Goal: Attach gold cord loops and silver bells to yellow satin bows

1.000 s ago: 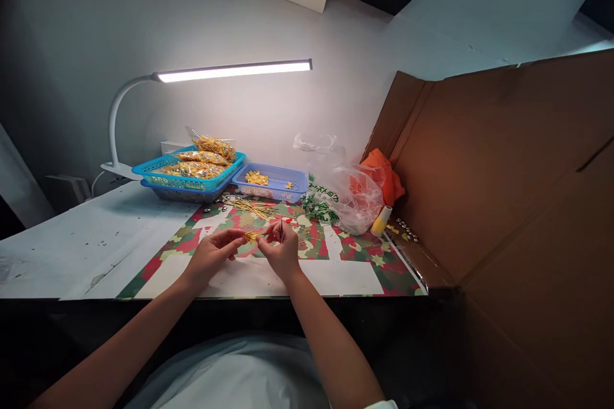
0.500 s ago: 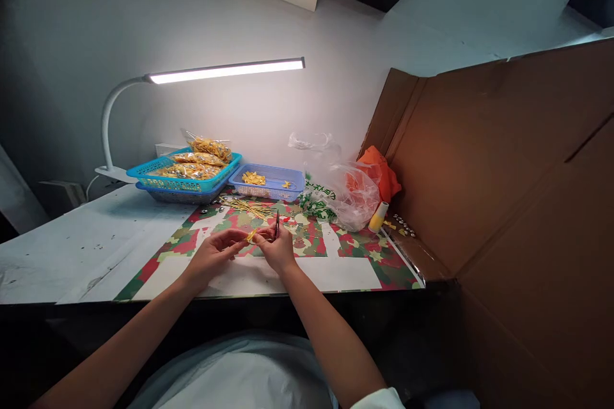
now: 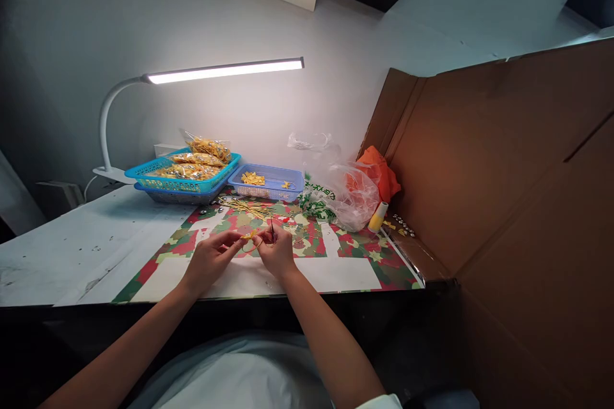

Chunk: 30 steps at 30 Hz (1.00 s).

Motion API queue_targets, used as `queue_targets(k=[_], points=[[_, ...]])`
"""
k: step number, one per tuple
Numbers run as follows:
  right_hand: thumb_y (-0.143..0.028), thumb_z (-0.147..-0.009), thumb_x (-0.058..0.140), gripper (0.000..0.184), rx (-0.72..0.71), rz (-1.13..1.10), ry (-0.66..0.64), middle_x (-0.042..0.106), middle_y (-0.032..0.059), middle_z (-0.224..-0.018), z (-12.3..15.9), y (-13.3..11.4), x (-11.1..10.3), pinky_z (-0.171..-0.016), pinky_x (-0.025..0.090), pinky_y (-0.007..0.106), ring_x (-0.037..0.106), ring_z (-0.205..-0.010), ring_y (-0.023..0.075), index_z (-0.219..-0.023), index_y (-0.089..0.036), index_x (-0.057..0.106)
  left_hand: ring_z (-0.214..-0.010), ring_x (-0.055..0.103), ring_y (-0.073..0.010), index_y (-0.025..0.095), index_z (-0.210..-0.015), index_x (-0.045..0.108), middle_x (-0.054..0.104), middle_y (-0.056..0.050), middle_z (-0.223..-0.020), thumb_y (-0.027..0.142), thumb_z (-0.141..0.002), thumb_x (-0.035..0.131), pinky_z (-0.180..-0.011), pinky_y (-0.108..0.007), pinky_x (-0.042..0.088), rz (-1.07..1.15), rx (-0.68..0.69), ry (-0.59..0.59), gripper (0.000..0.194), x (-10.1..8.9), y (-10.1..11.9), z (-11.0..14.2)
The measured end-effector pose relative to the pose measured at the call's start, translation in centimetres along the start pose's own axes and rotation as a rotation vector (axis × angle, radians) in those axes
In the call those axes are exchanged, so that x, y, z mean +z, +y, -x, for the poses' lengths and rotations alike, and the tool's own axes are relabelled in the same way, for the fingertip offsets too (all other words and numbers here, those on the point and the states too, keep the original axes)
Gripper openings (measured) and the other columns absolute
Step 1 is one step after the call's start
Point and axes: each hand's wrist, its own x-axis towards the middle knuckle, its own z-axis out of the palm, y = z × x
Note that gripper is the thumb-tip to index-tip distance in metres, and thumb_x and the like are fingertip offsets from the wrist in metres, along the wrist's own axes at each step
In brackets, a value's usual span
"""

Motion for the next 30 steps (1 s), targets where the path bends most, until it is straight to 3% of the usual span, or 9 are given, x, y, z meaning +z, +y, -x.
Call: queue_targets(k=[9, 15, 21, 26, 30], points=[[-0.047, -0.067, 0.068, 0.043, 0.041, -0.110, 0.007, 0.060, 0.0004, -0.064, -0.7, 0.9, 0.0, -0.063, 0.050, 0.031, 0.058, -0.061, 0.0161, -0.058, -0.025, 0.032, -0.062, 0.062, -0.0188, 0.019, -0.074, 0.071, 0.072, -0.004, -0.068, 0.050, -0.078, 0.063, -0.055, -0.027, 0.048, 0.006, -0.016, 0.039, 0.033, -0.3, -0.8, -0.3], [-0.046, -0.064, 0.073, 0.042, 0.072, -0.154, -0.006, 0.058, -0.0014, -0.058, -0.7, 1.0, -0.1, -0.060, 0.049, 0.030, 0.057, -0.058, 0.0163, -0.056, -0.024, 0.039, -0.064, 0.063, -0.0175, 0.020, -0.085, 0.070, 0.074, -0.004, -0.085, 0.046, -0.072, 0.071, -0.052, -0.025, 0.049, 0.014, 0.015, 0.002, 0.029, 0.0, -0.7, 0.0], [-0.049, -0.061, 0.077, 0.049, 0.121, -0.222, -0.008, 0.064, 0.0005, -0.062, -0.6, 1.0, 0.3, -0.064, 0.055, 0.033, 0.063, -0.061, 0.0179, -0.054, -0.024, 0.035, -0.059, 0.060, -0.0166, 0.020, -0.072, 0.069, 0.069, -0.001, -0.067, 0.047, -0.078, 0.066, -0.056, -0.026, 0.047, 0.007, 0.008, -0.007, 0.027, 0.1, -0.9, 0.0], [-0.057, -0.069, 0.069, 0.048, 0.191, -0.278, 0.038, 0.065, 0.0020, -0.063, -1.1, 1.8, 0.0, -0.061, 0.057, 0.034, 0.064, -0.056, 0.0172, -0.058, -0.024, 0.036, -0.058, 0.057, -0.0160, 0.019, -0.070, 0.063, 0.062, -0.001, -0.064, 0.054, -0.078, 0.060, -0.050, -0.024, 0.044, 0.067, -0.039, -0.009, 0.036, 0.0, -1.7, -0.3], [-0.052, -0.064, 0.076, 0.054, 0.170, -0.295, 0.064, 0.069, 0.0035, -0.073, -1.1, 1.6, -0.3, -0.071, 0.058, 0.034, 0.069, -0.073, 0.0197, -0.059, -0.024, 0.030, -0.057, 0.058, -0.0157, 0.019, -0.073, 0.061, 0.062, -0.001, -0.066, 0.058, -0.077, 0.058, -0.048, -0.024, 0.047, 0.109, -0.075, -0.040, 0.040, 0.1, -2.1, -0.6]])
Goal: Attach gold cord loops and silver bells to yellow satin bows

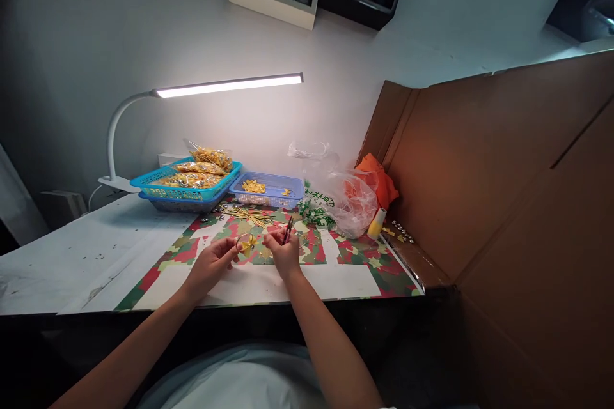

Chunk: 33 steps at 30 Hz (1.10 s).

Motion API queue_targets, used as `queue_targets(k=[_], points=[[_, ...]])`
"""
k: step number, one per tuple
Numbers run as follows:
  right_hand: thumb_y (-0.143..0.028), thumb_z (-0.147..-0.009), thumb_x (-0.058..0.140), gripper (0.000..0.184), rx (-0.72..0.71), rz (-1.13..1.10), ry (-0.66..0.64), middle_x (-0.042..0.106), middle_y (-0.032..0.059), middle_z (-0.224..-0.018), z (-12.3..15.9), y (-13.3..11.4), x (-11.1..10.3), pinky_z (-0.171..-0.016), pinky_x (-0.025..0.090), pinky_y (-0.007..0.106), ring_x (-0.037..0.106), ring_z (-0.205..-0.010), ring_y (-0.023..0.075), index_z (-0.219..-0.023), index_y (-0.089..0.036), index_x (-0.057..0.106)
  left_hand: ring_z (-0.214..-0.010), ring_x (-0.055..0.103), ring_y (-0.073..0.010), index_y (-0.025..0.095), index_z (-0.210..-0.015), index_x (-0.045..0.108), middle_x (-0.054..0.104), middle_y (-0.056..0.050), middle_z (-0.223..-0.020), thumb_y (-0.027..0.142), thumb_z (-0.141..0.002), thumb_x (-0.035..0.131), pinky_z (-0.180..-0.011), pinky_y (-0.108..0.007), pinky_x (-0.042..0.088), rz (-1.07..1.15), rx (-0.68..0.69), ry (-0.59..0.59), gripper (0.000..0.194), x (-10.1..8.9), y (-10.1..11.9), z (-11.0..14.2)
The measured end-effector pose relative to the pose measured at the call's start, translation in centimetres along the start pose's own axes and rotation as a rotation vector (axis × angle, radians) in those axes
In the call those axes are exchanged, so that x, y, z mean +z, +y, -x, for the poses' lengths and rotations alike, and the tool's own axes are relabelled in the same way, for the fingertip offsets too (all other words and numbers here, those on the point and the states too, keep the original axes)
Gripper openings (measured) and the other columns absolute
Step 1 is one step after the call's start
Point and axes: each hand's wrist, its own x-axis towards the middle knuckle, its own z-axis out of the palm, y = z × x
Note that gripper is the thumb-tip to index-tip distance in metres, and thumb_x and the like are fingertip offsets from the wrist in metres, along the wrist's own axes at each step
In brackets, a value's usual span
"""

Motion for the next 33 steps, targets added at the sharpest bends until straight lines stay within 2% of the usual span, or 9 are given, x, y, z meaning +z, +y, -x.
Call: queue_targets(k=[3, 5, 10, 12, 17, 20, 22, 28, 33], points=[[-0.049, -0.057, 0.083, 0.056, -0.002, 0.005, -0.053, 0.073, 0.0066, -0.090, 0.3, -0.1, 0.4, -0.077, 0.057, 0.033, 0.070, -0.090, 0.0230, -0.059, -0.024, 0.032, -0.055, 0.059, -0.0153, 0.019, -0.075, 0.059, 0.061, 0.000, -0.064, 0.060, -0.079, 0.056, -0.048, -0.024, 0.048, 0.008, -0.016, -0.025, 0.041, -0.1, -0.2, 0.0], [-0.048, -0.057, 0.084, 0.054, 0.027, 0.028, -0.088, 0.074, 0.0065, -0.087, 0.4, 0.2, 0.6, -0.073, 0.058, 0.033, 0.070, -0.086, 0.0230, -0.057, -0.023, 0.036, -0.055, 0.059, -0.0148, 0.020, -0.075, 0.057, 0.061, 0.001, -0.062, 0.059, -0.081, 0.055, -0.048, -0.024, 0.048, -0.001, -0.019, -0.042, 0.040, -0.1, -0.5, 0.3], [-0.036, -0.082, 0.075, 0.029, 0.095, 0.147, 0.000, 0.068, -0.0002, -0.075, -0.4, 1.5, -0.1, -0.064, 0.056, 0.028, 0.066, -0.069, 0.0140, -0.071, -0.015, 0.058, -0.054, 0.059, -0.0111, 0.016, -0.077, 0.059, 0.062, 0.003, -0.066, 0.040, -0.090, 0.063, -0.051, -0.024, 0.050, -0.128, -0.026, -0.116, 0.029, 0.9, -0.6, -1.0], [-0.032, -0.092, 0.066, 0.022, 0.111, 0.193, 0.065, 0.066, -0.0012, -0.077, -0.9, 2.0, -0.5, -0.064, 0.055, 0.027, 0.064, -0.067, 0.0116, -0.081, -0.013, 0.062, -0.056, 0.060, -0.0105, 0.013, -0.086, 0.063, 0.064, 0.002, -0.072, 0.034, -0.094, 0.062, -0.054, -0.025, 0.053, -0.215, -0.021, -0.153, 0.022, 1.7, 0.2, -3.9], [-0.033, -0.096, 0.060, 0.021, 0.112, 0.313, 0.149, 0.065, 0.0000, -0.082, -1.4, 2.7, -0.7, -0.061, 0.055, 0.026, 0.063, -0.066, 0.0106, -0.094, -0.013, 0.064, -0.088, 0.067, -0.0192, 0.014, -0.112, 0.064, 0.068, -0.007, -0.107, 0.032, -0.095, 0.061, -0.076, -0.038, 0.058, -0.427, 0.055, -0.115, 0.024, 3.4, 3.4, -15.3], [-0.035, -0.096, 0.059, 0.022, 0.096, 0.435, 0.177, 0.063, -0.0012, -0.079, -1.3, 2.4, -0.8, -0.059, 0.053, 0.025, 0.060, -0.063, 0.0099, -0.092, -0.013, 0.063, -0.095, 0.067, -0.0214, 0.016, -0.117, 0.062, 0.066, -0.008, -0.115, 0.032, -0.095, 0.061, -0.081, -0.041, 0.058, -0.540, 0.068, -0.093, 0.028, 3.1, 3.2, -18.7], [-0.034, -0.095, 0.061, 0.022, 0.078, 0.536, 0.193, 0.060, -0.0027, -0.074, -1.1, 2.0, -0.8, -0.059, 0.049, 0.025, 0.056, -0.060, 0.0096, -0.086, -0.013, 0.061, -0.096, 0.067, -0.0216, 0.016, -0.117, 0.063, 0.066, -0.009, -0.116, 0.032, -0.095, 0.061, -0.082, -0.042, 0.058, -0.612, 0.093, -0.099, 0.027, 2.1, 1.8, -18.3], [-0.023, -0.077, 0.065, 0.016, 0.021, 0.826, 0.157, 0.059, 0.0001, -0.064, 0.0, 0.6, -0.8, -0.056, 0.031, 0.027, 0.051, -0.061, 0.0168, -0.067, -0.022, 0.053, -0.105, 0.064, -0.0237, 0.018, -0.114, 0.065, 0.065, -0.009, -0.120, 0.032, -0.094, 0.061, -0.091, -0.046, 0.054, -0.789, 0.260, -0.143, 0.024, -1.6, -3.6, -13.2], [-0.017, -0.069, 0.067, 0.012, -0.030, 0.976, 0.011, 0.065, 0.0042, -0.075, 0.5, 0.4, -0.8, -0.063, 0.035, 0.029, 0.057, -0.074, 0.0215, -0.071, -0.021, 0.056, -0.117, 0.059, -0.0272, 0.018, -0.117, 0.064, 0.062, -0.010, -0.129, 0.032, -0.094, 0.062, -0.100, -0.052, 0.048, -0.808, 0.370, -0.132, 0.027, -2.4, -5.5, -12.3]])
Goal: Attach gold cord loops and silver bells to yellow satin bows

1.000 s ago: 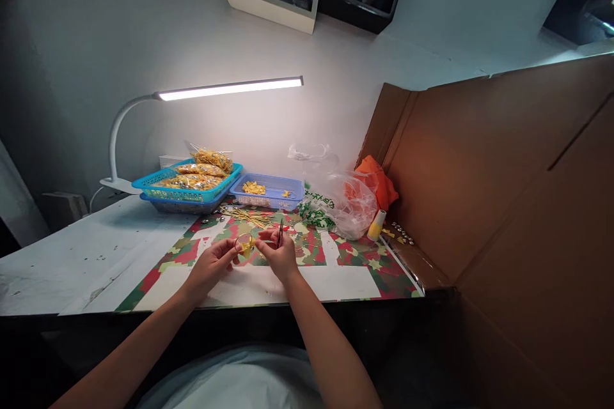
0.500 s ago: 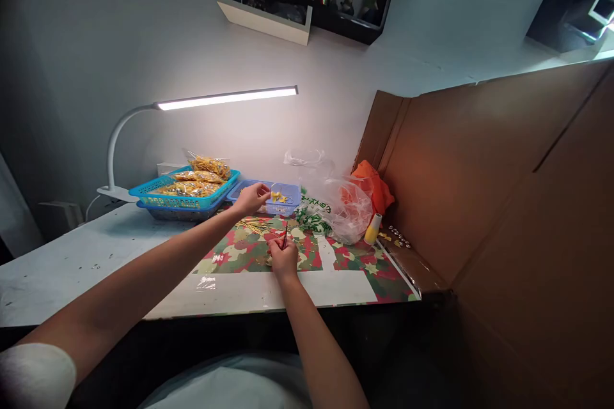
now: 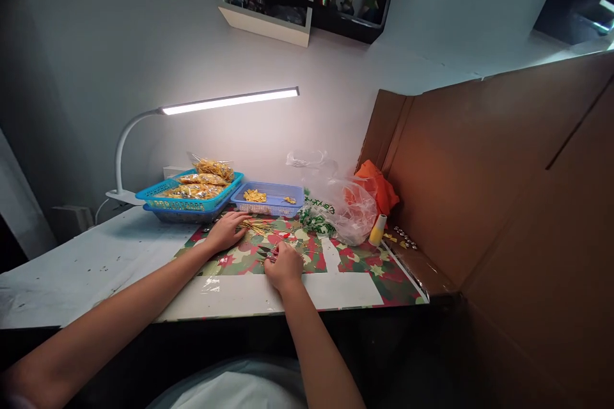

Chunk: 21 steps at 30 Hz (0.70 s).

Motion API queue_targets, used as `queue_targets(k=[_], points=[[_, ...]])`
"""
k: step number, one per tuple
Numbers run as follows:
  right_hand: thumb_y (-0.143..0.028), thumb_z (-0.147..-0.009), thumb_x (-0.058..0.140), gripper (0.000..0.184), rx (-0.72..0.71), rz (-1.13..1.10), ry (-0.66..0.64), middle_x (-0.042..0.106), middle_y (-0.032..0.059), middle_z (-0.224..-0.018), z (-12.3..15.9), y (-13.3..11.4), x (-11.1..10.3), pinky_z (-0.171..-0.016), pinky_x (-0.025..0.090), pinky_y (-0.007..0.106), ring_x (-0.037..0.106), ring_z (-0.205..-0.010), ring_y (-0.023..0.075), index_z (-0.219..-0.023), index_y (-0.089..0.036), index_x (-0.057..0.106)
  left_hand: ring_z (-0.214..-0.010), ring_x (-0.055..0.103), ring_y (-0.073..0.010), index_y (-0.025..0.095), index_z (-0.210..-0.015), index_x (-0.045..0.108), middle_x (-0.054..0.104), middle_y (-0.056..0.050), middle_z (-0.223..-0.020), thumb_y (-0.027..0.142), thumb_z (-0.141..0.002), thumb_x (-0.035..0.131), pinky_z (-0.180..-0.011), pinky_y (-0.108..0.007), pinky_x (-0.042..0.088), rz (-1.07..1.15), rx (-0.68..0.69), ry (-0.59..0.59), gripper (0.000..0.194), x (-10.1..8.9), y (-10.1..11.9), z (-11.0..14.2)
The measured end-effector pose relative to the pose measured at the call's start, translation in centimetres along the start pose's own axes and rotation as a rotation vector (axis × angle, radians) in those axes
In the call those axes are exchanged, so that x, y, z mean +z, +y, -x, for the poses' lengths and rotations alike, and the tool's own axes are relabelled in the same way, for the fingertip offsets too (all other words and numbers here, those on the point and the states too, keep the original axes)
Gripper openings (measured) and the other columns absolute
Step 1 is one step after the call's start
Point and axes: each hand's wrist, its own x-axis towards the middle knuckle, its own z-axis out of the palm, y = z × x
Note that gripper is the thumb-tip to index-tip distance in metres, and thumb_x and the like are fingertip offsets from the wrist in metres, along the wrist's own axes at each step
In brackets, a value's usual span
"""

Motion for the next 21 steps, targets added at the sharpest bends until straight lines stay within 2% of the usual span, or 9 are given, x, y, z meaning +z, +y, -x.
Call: queue_targets(k=[3, 6, 10, 12, 15, 18, 21], points=[[-0.016, -0.073, 0.065, 0.007, -0.117, 0.034, -0.075, 0.067, 0.0046, -0.084, 0.1, 0.0, -0.1, -0.073, 0.041, 0.029, 0.059, -0.086, 0.0217, -0.076, -0.021, 0.061, -0.120, 0.058, -0.0275, 0.019, -0.117, 0.065, 0.061, -0.010, -0.132, 0.032, -0.094, 0.062, -0.102, -0.052, 0.046, 0.004, -0.001, 0.037, 0.026, 0.2, -0.5, 0.0], [-0.015, -0.077, 0.062, 0.006, -0.194, 0.052, -0.126, 0.067, 0.0054, -0.091, 0.3, 0.1, 0.0, -0.082, 0.043, 0.030, 0.058, -0.094, 0.0218, -0.078, -0.020, 0.065, -0.119, 0.058, -0.0272, 0.019, -0.117, 0.065, 0.061, -0.010, -0.131, 0.032, -0.094, 0.061, -0.101, -0.052, 0.047, -0.006, -0.060, 0.095, 0.026, -0.1, -1.2, 0.1], [-0.015, -0.076, 0.063, 0.015, -0.191, 0.085, -0.127, 0.067, 0.0070, -0.099, 0.5, -0.1, -0.1, -0.087, 0.045, 0.035, 0.057, -0.102, 0.0249, -0.089, -0.020, 0.070, -0.114, 0.060, -0.0266, 0.018, -0.118, 0.063, 0.062, -0.010, -0.128, 0.031, -0.094, 0.061, -0.097, -0.050, 0.051, 0.005, -0.148, 0.169, 0.026, -0.8, -1.8, 0.4], [-0.016, -0.074, 0.067, 0.023, -0.170, 0.113, -0.115, 0.066, 0.0085, -0.106, -0.3, -0.6, -0.4, -0.089, 0.045, 0.038, 0.056, -0.107, 0.0277, -0.097, -0.020, 0.070, -0.110, 0.062, -0.0255, 0.018, -0.116, 0.064, 0.064, -0.009, -0.124, 0.031, -0.094, 0.061, -0.094, -0.048, 0.053, 0.031, -0.176, 0.181, 0.026, -0.8, -1.8, 0.5], [-0.021, -0.080, 0.069, 0.028, -0.165, 0.157, -0.103, 0.063, 0.0099, -0.118, -4.0, -2.3, -0.9, -0.094, 0.046, 0.042, 0.055, -0.114, 0.0278, -0.108, -0.020, 0.068, -0.103, 0.065, -0.0233, 0.018, -0.113, 0.065, 0.066, -0.009, -0.119, 0.031, -0.095, 0.061, -0.090, -0.045, 0.055, 0.084, -0.225, 0.201, 0.023, -0.5, -1.7, 0.6], [-0.031, -0.092, 0.063, 0.028, -0.151, 0.186, -0.117, 0.058, 0.0093, -0.129, -10.3, -5.1, -0.5, -0.098, 0.048, 0.048, 0.056, -0.116, 0.0256, -0.117, -0.017, 0.062, -0.097, 0.066, -0.0215, 0.017, -0.111, 0.065, 0.067, -0.008, -0.114, 0.031, -0.096, 0.060, -0.086, -0.042, 0.057, 0.137, -0.286, 0.246, 0.022, -0.4, -1.8, 0.5], [-0.033, -0.095, 0.060, 0.031, -0.117, 0.170, -0.189, 0.059, 0.0097, -0.129, -16.6, -8.0, 1.3, -0.094, 0.052, 0.046, 0.061, -0.111, 0.0239, -0.122, -0.018, 0.060, -0.095, 0.067, -0.0210, 0.016, -0.112, 0.065, 0.067, -0.008, -0.113, 0.031, -0.096, 0.059, -0.084, -0.041, 0.057, 0.166, -0.344, 0.310, 0.022, -0.7, -2.3, 0.5]])
